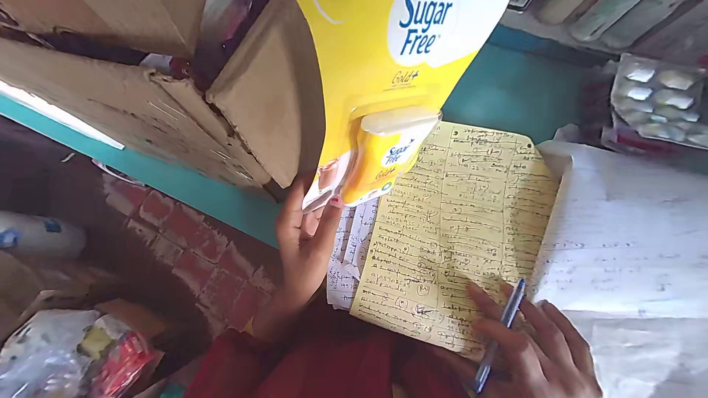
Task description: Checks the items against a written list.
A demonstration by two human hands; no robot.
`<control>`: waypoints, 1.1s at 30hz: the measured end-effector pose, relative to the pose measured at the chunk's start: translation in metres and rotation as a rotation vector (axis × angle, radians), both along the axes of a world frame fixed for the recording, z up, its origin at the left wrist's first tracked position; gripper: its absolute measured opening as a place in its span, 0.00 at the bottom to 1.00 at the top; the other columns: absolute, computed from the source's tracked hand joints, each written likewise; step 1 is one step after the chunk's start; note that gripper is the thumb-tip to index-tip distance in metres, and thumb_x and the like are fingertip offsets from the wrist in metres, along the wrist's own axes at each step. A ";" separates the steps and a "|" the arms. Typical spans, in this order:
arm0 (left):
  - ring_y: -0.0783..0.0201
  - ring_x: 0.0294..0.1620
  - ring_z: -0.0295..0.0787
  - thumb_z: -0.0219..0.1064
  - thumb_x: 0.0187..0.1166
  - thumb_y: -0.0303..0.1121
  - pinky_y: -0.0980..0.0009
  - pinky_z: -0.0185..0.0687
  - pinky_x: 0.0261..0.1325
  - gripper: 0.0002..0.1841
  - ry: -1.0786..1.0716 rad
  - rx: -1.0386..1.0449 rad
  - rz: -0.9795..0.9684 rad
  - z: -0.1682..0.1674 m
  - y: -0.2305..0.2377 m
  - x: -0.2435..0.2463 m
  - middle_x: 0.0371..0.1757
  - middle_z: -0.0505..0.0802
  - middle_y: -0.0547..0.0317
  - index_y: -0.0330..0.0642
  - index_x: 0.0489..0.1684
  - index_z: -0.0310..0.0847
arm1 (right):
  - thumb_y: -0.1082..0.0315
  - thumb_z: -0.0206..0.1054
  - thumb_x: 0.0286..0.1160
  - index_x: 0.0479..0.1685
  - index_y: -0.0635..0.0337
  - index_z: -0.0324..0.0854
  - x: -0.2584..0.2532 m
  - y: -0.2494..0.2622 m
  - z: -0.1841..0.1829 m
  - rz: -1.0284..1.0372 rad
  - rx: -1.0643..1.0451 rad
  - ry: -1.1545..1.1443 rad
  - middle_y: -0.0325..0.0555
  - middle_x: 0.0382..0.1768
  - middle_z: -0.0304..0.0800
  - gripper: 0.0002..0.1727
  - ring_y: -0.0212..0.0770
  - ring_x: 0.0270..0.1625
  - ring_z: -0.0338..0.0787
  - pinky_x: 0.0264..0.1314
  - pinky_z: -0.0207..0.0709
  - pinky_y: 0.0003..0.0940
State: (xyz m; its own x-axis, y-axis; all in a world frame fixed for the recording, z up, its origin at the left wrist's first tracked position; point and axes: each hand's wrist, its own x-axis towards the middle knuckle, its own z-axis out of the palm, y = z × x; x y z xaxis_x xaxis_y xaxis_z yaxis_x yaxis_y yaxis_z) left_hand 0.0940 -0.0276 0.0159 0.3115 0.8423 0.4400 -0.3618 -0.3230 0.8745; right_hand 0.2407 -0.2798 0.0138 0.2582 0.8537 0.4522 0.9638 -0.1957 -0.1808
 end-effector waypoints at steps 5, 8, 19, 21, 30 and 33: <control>0.74 0.61 0.89 0.61 0.79 0.20 0.67 0.88 0.66 0.21 0.001 0.008 -0.027 0.003 0.000 0.000 0.62 0.91 0.74 0.46 0.70 0.77 | 0.28 0.60 0.74 0.52 0.42 0.72 0.000 0.001 0.002 0.004 -0.005 0.002 0.39 0.64 0.92 0.29 0.48 0.76 0.79 0.83 0.54 0.44; 0.74 0.60 0.89 0.59 0.82 0.22 0.68 0.88 0.66 0.18 0.033 0.017 -0.036 0.003 0.001 0.000 0.61 0.90 0.74 0.46 0.69 0.77 | 0.28 0.61 0.73 0.53 0.42 0.72 0.000 0.001 0.000 0.006 0.005 0.008 0.38 0.64 0.92 0.29 0.46 0.77 0.79 0.84 0.53 0.43; 0.68 0.59 0.93 0.59 0.86 0.25 0.60 0.92 0.65 0.15 0.039 -0.081 0.008 0.002 -0.002 0.001 0.59 0.92 0.71 0.44 0.67 0.76 | 0.28 0.61 0.74 0.50 0.43 0.73 0.000 0.000 0.000 -0.001 0.007 0.000 0.40 0.64 0.92 0.29 0.48 0.77 0.79 0.84 0.53 0.43; 0.70 0.59 0.92 0.65 0.80 0.24 0.62 0.90 0.66 0.17 0.039 -0.028 -0.013 0.002 -0.001 0.000 0.58 0.92 0.72 0.44 0.67 0.76 | 0.28 0.61 0.74 0.50 0.43 0.73 0.000 0.000 0.000 -0.001 0.005 0.000 0.40 0.65 0.92 0.29 0.47 0.77 0.79 0.84 0.52 0.43; 0.71 0.58 0.93 0.71 0.71 0.17 0.67 0.91 0.65 0.24 0.071 -0.029 0.003 0.006 -0.003 0.002 0.58 0.93 0.71 0.39 0.67 0.74 | 0.28 0.59 0.75 0.51 0.42 0.73 0.000 0.000 0.001 -0.002 0.002 0.023 0.37 0.66 0.92 0.28 0.47 0.78 0.78 0.84 0.52 0.45; 0.70 0.57 0.93 0.71 0.72 0.18 0.66 0.92 0.65 0.23 0.042 -0.024 -0.015 0.005 -0.002 0.000 0.57 0.94 0.70 0.41 0.66 0.76 | 0.28 0.59 0.75 0.51 0.43 0.73 -0.001 0.000 -0.001 -0.002 0.012 0.019 0.37 0.65 0.92 0.28 0.48 0.77 0.79 0.83 0.53 0.45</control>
